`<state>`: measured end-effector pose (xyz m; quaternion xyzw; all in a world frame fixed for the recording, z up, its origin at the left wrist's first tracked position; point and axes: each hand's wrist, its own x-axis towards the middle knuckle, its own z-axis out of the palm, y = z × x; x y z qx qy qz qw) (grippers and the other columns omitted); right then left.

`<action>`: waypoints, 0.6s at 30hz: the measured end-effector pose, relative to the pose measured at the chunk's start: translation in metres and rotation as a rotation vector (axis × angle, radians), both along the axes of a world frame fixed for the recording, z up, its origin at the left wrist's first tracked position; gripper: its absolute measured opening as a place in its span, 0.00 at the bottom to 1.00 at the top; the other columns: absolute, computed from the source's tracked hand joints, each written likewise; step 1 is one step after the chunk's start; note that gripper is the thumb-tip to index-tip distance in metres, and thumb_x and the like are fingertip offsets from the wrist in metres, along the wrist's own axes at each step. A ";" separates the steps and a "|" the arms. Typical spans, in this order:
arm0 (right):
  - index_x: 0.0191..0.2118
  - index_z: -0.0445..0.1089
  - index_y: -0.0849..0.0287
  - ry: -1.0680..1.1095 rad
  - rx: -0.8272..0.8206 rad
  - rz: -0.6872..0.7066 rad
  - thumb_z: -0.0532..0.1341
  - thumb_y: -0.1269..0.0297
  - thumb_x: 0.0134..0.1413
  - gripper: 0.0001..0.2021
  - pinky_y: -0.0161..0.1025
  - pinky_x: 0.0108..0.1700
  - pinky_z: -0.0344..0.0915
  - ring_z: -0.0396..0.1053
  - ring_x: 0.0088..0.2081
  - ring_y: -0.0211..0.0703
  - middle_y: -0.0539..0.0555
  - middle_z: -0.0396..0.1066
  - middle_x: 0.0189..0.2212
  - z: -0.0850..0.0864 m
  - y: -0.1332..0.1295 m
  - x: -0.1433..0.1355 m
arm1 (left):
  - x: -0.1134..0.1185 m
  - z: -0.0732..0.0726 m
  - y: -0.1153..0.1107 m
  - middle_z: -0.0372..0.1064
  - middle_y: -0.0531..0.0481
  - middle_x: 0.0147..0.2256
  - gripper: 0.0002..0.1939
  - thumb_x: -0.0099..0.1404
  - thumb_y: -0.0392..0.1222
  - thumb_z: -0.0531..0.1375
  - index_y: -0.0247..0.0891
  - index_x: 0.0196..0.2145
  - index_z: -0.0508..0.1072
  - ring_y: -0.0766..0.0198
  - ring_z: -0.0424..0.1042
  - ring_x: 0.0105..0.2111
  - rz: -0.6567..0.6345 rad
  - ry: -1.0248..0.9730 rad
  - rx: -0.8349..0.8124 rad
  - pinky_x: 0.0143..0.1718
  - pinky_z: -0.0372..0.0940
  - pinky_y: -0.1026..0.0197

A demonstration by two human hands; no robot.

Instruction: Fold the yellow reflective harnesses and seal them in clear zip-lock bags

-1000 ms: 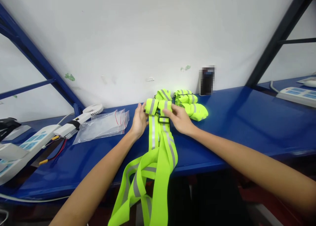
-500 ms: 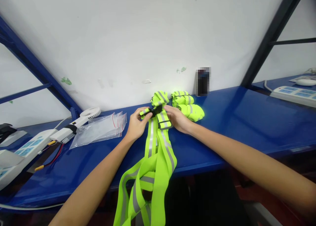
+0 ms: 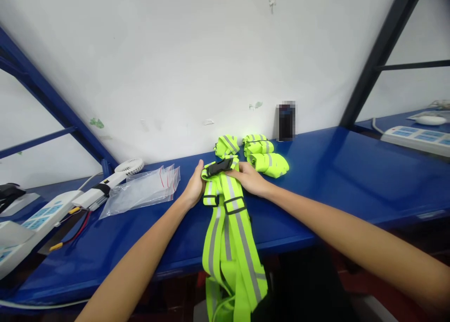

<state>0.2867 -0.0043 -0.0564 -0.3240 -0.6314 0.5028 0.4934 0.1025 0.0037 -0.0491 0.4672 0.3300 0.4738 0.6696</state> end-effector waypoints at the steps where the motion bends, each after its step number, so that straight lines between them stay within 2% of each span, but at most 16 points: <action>1: 0.39 0.77 0.62 0.008 -0.035 -0.024 0.65 0.58 0.51 0.14 0.42 0.44 0.67 0.73 0.39 0.49 0.53 0.78 0.34 -0.001 0.002 0.001 | 0.000 0.002 -0.002 0.78 0.41 0.42 0.29 0.62 0.61 0.56 0.33 0.47 0.75 0.46 0.74 0.48 -0.055 -0.042 -0.003 0.52 0.65 0.48; 3: 0.41 0.76 0.62 0.025 -0.080 -0.065 0.67 0.58 0.49 0.15 0.44 0.45 0.68 0.74 0.40 0.50 0.54 0.78 0.36 -0.002 0.005 0.002 | -0.001 0.005 -0.005 0.77 0.40 0.45 0.27 0.60 0.55 0.58 0.31 0.49 0.74 0.44 0.73 0.50 -0.128 -0.096 0.011 0.55 0.63 0.46; 6: 0.44 0.75 0.60 0.076 -0.077 -0.103 0.68 0.61 0.46 0.17 0.45 0.48 0.68 0.74 0.42 0.49 0.54 0.78 0.40 -0.004 0.008 0.002 | -0.005 0.008 -0.009 0.76 0.41 0.47 0.27 0.52 0.43 0.61 0.31 0.49 0.73 0.43 0.72 0.51 -0.123 -0.094 0.074 0.56 0.62 0.45; 10: 0.46 0.75 0.60 0.132 -0.091 -0.090 0.68 0.63 0.46 0.18 0.45 0.49 0.68 0.74 0.41 0.48 0.55 0.78 0.41 -0.002 0.007 0.001 | -0.009 0.002 -0.008 0.76 0.41 0.47 0.32 0.46 0.42 0.65 0.35 0.51 0.72 0.44 0.74 0.47 -0.145 -0.002 0.117 0.52 0.65 0.46; 12: 0.44 0.75 0.60 0.126 -0.109 -0.100 0.67 0.64 0.47 0.16 0.45 0.49 0.68 0.75 0.41 0.48 0.54 0.79 0.40 0.000 0.005 0.001 | -0.008 -0.004 -0.005 0.77 0.43 0.45 0.32 0.46 0.40 0.68 0.37 0.50 0.72 0.47 0.76 0.43 -0.099 0.112 0.125 0.48 0.67 0.47; 14: 0.41 0.75 0.60 0.099 -0.140 -0.102 0.67 0.64 0.46 0.13 0.45 0.48 0.69 0.75 0.39 0.48 0.54 0.79 0.38 0.002 0.002 0.000 | -0.005 -0.009 -0.001 0.77 0.45 0.41 0.28 0.47 0.40 0.70 0.37 0.47 0.73 0.51 0.77 0.40 0.018 0.185 0.175 0.46 0.68 0.49; 16: 0.38 0.75 0.60 0.071 -0.161 -0.081 0.67 0.65 0.46 0.11 0.46 0.46 0.69 0.75 0.38 0.48 0.53 0.79 0.35 0.003 0.000 -0.001 | -0.004 -0.011 0.002 0.78 0.46 0.39 0.24 0.47 0.42 0.72 0.36 0.42 0.74 0.53 0.77 0.38 0.113 0.183 0.252 0.45 0.69 0.51; 18: 0.35 0.75 0.60 0.040 -0.149 -0.045 0.67 0.66 0.46 0.09 0.46 0.45 0.70 0.75 0.38 0.49 0.52 0.78 0.33 0.004 -0.002 -0.002 | -0.003 -0.010 0.003 0.78 0.45 0.38 0.24 0.46 0.43 0.73 0.35 0.40 0.75 0.53 0.77 0.38 0.123 0.190 0.307 0.45 0.69 0.51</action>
